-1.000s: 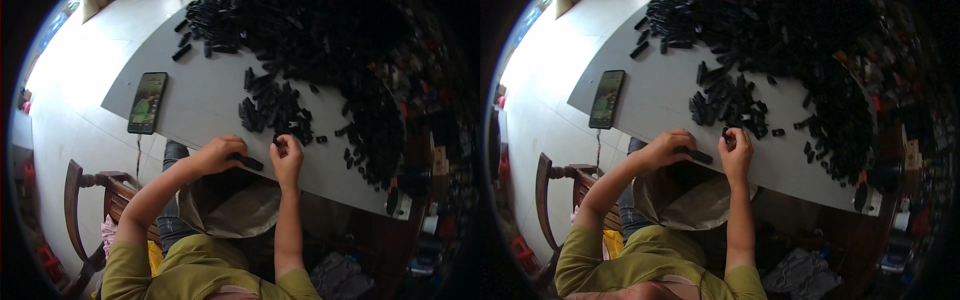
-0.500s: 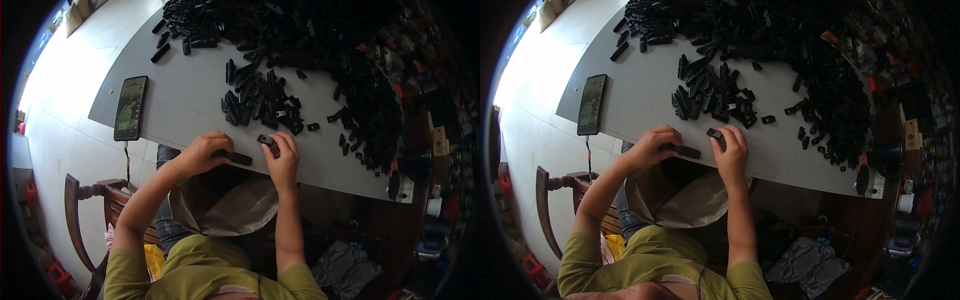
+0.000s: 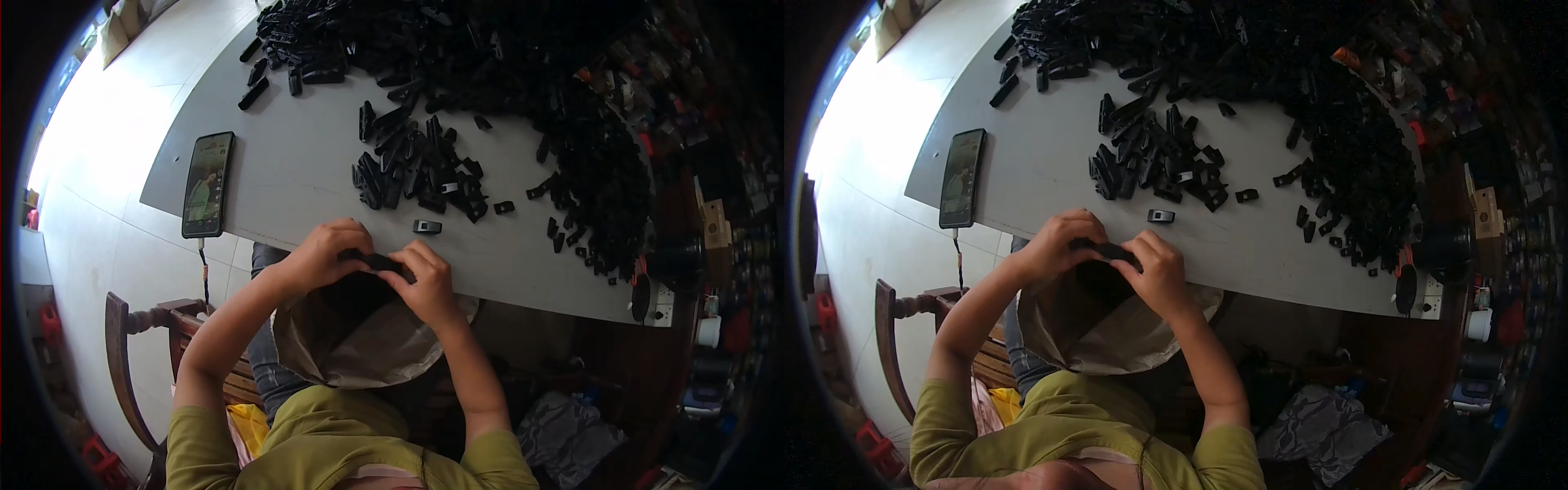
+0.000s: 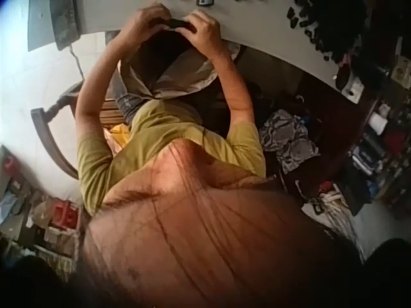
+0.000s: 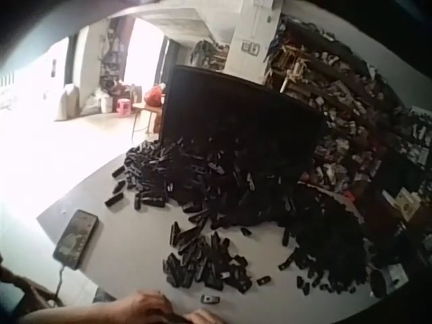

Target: Inspecting and sorting a large quantity of small black plastic components on a table.

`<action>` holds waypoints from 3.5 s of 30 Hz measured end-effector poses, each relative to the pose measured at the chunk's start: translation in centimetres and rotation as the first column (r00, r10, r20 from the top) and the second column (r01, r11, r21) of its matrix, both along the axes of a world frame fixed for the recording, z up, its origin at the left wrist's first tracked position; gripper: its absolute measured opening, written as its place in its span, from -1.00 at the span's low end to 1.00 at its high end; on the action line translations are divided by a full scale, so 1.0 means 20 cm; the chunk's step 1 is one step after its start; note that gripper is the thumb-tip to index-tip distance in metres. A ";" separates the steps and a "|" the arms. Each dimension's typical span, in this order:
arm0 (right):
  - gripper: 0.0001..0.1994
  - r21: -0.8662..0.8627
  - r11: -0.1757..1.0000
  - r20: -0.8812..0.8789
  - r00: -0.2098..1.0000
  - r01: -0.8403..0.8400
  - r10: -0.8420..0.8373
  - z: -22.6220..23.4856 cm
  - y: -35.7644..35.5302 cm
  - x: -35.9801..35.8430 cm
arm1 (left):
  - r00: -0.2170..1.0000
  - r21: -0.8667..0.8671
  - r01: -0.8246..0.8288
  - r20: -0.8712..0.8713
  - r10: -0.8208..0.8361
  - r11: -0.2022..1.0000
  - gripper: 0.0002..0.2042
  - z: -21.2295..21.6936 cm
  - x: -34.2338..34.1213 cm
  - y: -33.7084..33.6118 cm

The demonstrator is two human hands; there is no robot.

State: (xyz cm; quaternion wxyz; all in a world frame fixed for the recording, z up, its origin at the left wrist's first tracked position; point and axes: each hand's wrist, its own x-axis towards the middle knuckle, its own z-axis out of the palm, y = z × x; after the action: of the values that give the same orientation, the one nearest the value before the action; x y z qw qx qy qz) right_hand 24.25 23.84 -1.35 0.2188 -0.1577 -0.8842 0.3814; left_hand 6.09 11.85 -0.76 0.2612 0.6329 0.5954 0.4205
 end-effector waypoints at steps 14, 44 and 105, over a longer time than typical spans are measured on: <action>-0.78 0.331 0.876 -0.044 0.933 0.351 -0.357 -0.03 0.13 -0.01 | 0.970 -0.021 -0.111 -0.219 0.104 0.994 -0.75 0.07 -0.20 0.13; -0.77 0.132 0.988 -0.078 0.993 -0.074 0.085 0.03 0.17 -0.06 | 0.990 0.092 0.069 -0.126 -0.057 0.993 -0.75 0.01 -0.07 0.11; -0.76 -0.044 0.981 -0.134 0.972 0.188 -0.192 0.04 0.17 -0.05 | 0.982 0.009 -0.037 -0.183 0.038 0.999 -0.75 0.04 -0.07 0.19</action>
State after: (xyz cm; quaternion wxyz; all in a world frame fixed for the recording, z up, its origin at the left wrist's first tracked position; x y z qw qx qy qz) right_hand 23.30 27.29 -0.49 0.3125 -0.2183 -0.8419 0.3821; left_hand 4.78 15.72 0.03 0.1954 0.6583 0.6274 0.3670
